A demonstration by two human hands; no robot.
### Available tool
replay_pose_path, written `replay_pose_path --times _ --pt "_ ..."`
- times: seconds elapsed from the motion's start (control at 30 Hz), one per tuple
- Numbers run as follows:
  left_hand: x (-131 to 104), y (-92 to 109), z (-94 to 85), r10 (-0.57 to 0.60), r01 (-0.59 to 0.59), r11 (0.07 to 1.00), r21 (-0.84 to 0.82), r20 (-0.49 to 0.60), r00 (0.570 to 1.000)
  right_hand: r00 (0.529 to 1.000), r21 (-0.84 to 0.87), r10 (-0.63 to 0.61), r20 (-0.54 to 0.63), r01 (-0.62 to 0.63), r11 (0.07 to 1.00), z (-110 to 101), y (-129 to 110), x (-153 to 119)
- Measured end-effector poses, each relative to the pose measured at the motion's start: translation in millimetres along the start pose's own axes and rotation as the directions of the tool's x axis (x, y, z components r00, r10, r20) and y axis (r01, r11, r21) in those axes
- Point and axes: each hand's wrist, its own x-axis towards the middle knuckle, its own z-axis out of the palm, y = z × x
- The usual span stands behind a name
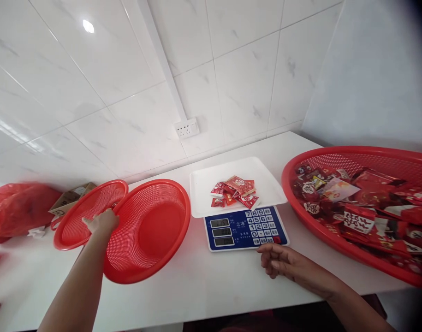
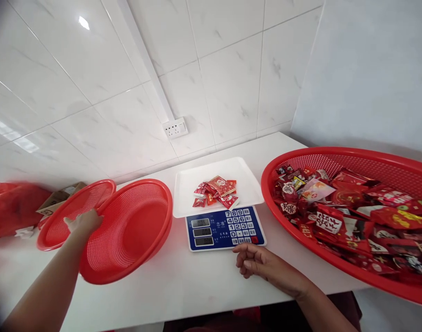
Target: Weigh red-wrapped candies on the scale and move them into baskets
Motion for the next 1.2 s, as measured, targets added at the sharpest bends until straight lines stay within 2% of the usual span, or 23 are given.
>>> replay_pose_path --times 0.07,0.13,0.17,0.27,0.37,0.43,0.5,0.57,0.67,0.83,0.93,1.0,1.07,1.2 --pt "-6.4 27.4 -9.0 0.022 -0.023 1.000 -0.015 -0.053 0.998 1.000 0.010 0.008 0.008 -0.008 1.000 -0.7 0.1 0.2" --pt "-16.9 66.1 -15.4 0.174 -0.177 0.981 -0.082 -0.049 0.984 1.000 0.018 0.016 0.017 -0.016 1.000 -1.6 0.5 0.8" --pt "-23.6 89.0 -17.4 0.271 -0.274 0.953 -0.132 -0.037 0.962 1.000 0.022 0.020 0.017 -0.021 1.000 -2.0 0.8 1.3" --pt "-47.2 163.7 -18.1 0.517 -0.502 0.823 -0.265 -0.015 0.856 0.999 0.034 0.037 0.003 -0.037 0.999 -2.9 2.2 2.6" --pt "-67.2 228.0 -14.0 0.713 -0.671 0.656 -0.345 -0.009 0.701 0.999 0.040 0.031 -0.032 -0.030 0.999 -2.2 3.0 2.1" --pt "-73.8 257.1 -9.4 0.787 -0.730 0.578 -0.365 0.010 0.617 0.998 0.037 0.019 -0.059 -0.017 0.999 -1.1 2.9 0.6" --pt "-75.0 274.8 -3.7 0.819 -0.754 0.546 -0.364 0.041 0.573 0.997 0.033 0.010 -0.070 -0.008 0.999 -0.1 2.3 -0.9" --pt "-72.9 283.1 1.8 0.823 -0.758 0.546 -0.357 0.057 0.566 0.998 0.030 0.006 -0.067 -0.004 1.000 0.7 1.7 -1.8" --pt "-68.1 281.1 5.2 0.795 -0.739 0.573 -0.353 0.022 0.606 0.998 0.024 0.006 -0.058 -0.005 1.000 1.2 1.3 -1.5" --pt "-56.0 249.1 -4.8 0.706 -0.667 0.653 -0.358 -0.031 0.708 0.999 0.013 0.008 -0.035 -0.008 1.000 -1.6 3.8 0.1" --pt "-49.8 227.3 -9.9 0.687 -0.653 0.673 -0.347 -0.033 0.726 1.000 0.012 0.016 -0.015 -0.015 1.000 -4.1 5.9 1.2" --pt "-49.7 220.1 -9.5 0.704 -0.670 0.663 -0.334 -0.025 0.709 1.000 0.007 0.027 -0.001 -0.027 1.000 -4.9 6.3 2.0" --pt "-53.0 221.5 -6.1 0.745 -0.711 0.630 -0.312 -0.018 0.667 0.999 0.004 0.034 0.011 -0.034 0.999 -4.6 5.5 2.4" --pt "-62.9 244.5 4.1 0.831 -0.802 0.541 -0.254 0.017 0.555 0.999 -0.014 0.037 -0.006 -0.037 0.999 -2.0 2.2 1.6"
